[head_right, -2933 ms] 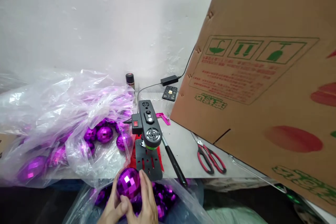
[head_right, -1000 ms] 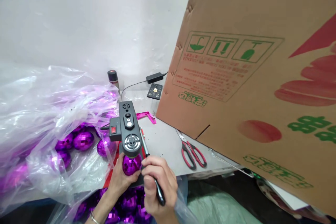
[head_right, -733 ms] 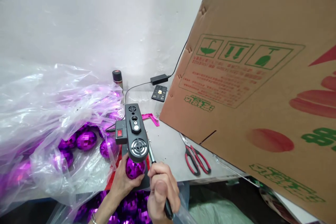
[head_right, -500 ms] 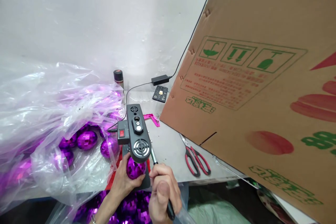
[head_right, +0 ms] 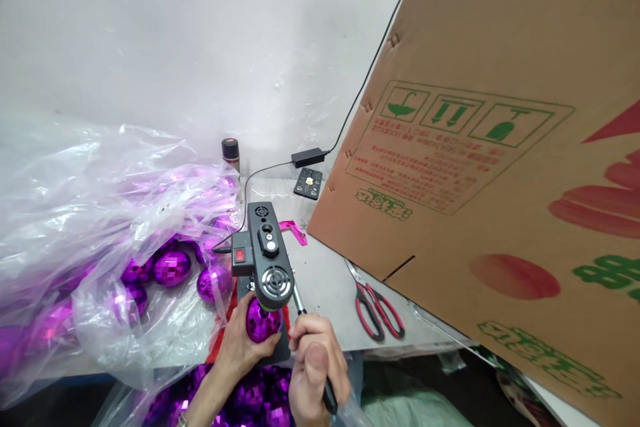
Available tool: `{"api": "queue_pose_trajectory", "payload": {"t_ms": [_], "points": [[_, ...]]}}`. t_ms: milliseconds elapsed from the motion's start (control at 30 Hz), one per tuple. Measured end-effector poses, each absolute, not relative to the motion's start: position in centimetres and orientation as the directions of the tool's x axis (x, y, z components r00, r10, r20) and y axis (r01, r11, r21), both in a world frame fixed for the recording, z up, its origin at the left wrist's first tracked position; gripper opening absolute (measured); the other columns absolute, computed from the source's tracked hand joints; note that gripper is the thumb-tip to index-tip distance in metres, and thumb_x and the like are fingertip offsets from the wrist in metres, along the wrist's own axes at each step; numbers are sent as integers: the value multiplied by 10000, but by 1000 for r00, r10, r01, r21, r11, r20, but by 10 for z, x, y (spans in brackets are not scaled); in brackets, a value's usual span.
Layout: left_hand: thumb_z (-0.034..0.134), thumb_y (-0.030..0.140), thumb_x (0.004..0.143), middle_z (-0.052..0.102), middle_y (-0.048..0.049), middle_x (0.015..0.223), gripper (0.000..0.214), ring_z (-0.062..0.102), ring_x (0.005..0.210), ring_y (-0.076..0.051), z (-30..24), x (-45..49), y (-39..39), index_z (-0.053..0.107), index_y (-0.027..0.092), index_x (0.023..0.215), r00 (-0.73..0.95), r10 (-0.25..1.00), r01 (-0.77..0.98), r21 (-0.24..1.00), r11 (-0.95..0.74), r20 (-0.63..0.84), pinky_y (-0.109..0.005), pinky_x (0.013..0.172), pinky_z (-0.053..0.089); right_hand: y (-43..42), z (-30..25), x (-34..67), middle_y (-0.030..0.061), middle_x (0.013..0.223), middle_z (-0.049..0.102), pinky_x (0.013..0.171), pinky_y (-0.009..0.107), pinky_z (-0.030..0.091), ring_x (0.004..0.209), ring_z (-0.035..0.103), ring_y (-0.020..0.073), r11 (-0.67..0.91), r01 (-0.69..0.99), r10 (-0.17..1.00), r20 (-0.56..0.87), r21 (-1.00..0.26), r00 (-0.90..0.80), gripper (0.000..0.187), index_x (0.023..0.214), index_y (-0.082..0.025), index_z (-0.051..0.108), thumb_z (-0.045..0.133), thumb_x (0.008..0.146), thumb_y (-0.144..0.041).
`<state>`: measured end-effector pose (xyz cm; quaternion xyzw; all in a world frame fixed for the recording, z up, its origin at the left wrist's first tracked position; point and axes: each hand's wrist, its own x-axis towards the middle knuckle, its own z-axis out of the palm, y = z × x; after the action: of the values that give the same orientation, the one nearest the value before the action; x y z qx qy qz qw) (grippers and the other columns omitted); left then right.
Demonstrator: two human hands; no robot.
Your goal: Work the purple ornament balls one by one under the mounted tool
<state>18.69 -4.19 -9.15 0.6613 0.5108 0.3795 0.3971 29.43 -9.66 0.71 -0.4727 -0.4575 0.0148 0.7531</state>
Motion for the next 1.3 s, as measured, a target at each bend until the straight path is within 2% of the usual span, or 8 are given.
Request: {"api": "queue_pose_trajectory", "payload": {"t_ms": [200, 367, 700, 900, 1033, 1167, 1233, 1300], "points": [[820, 330, 627, 749, -178, 1275, 773, 721, 1214, -400, -88, 187, -42, 597, 150, 1345, 192, 977, 384, 909, -162, 93, -596, 1087, 572, -97, 7, 292, -5, 719, 608, 544, 271, 439, 584, 552, 118, 581, 372, 453, 667, -724, 592, 489, 631, -212, 512, 439, 1107, -297], [829, 321, 620, 763, -153, 1253, 751, 729, 1193, -390, -84, 187, -42, 611, 183, 1326, 184, 980, 401, 905, -140, 70, -583, 1072, 579, -93, 12, 288, -1, 689, 583, 521, 275, 425, 571, 556, 127, 586, 379, 416, 667, -716, 618, 500, 601, -209, 504, 474, 1090, -307], [822, 315, 613, 758, -191, 1266, 771, 720, 1216, -410, -80, 187, -42, 608, 141, 1333, 185, 981, 377, 918, -128, 61, -610, 1086, 565, -92, 8, 284, -5, 686, 563, 530, 274, 460, 577, 571, 127, 600, 365, 392, 659, -712, 642, 515, 596, -207, 492, 475, 1097, -324], [845, 300, 608, 758, -162, 1297, 778, 725, 1224, -396, -89, 188, -42, 607, 181, 1339, 189, 977, 394, 903, -169, 101, -593, 1094, 572, -86, -20, 279, -9, 752, 572, 584, 290, 476, 628, 581, 130, 651, 426, 314, 734, -628, 602, 491, 657, -210, 479, 380, 1131, -288], [859, 332, 605, 748, -188, 1309, 792, 719, 1230, -407, -92, 187, -42, 603, 163, 1335, 185, 977, 370, 914, -169, 106, -600, 1105, 562, -83, -32, 286, -16, 761, 625, 687, 311, 505, 660, 601, 129, 674, 482, 281, 798, -560, 534, 507, 645, -205, 537, 483, 1112, -394], [851, 306, 613, 749, -170, 1297, 801, 721, 1225, -385, -87, 185, -38, 601, 158, 1359, 200, 976, 362, 919, -155, 85, -572, 1106, 568, -88, -4, 294, -1, 748, 623, 631, 291, 480, 676, 614, 133, 651, 468, 344, 782, -598, 520, 476, 655, -201, 531, 463, 1115, -303], [852, 296, 634, 744, -165, 1317, 797, 715, 1242, -373, -86, 183, -38, 599, 160, 1378, 209, 974, 348, 925, -154, 84, -571, 1121, 560, -89, 22, 296, -12, 670, 552, 576, 272, 423, 672, 609, 138, 614, 412, 409, 718, -673, 563, 433, 665, -205, 515, 489, 1097, -228], [867, 305, 658, 727, -172, 1363, 809, 699, 1282, -381, -94, 177, -47, 591, 162, 1405, 202, 973, 336, 925, -176, 112, -584, 1138, 550, -88, 45, 296, -28, 610, 489, 582, 274, 404, 655, 600, 139, 612, 392, 431, 706, -686, 562, 419, 659, -205, 505, 535, 1076, -194]]}}
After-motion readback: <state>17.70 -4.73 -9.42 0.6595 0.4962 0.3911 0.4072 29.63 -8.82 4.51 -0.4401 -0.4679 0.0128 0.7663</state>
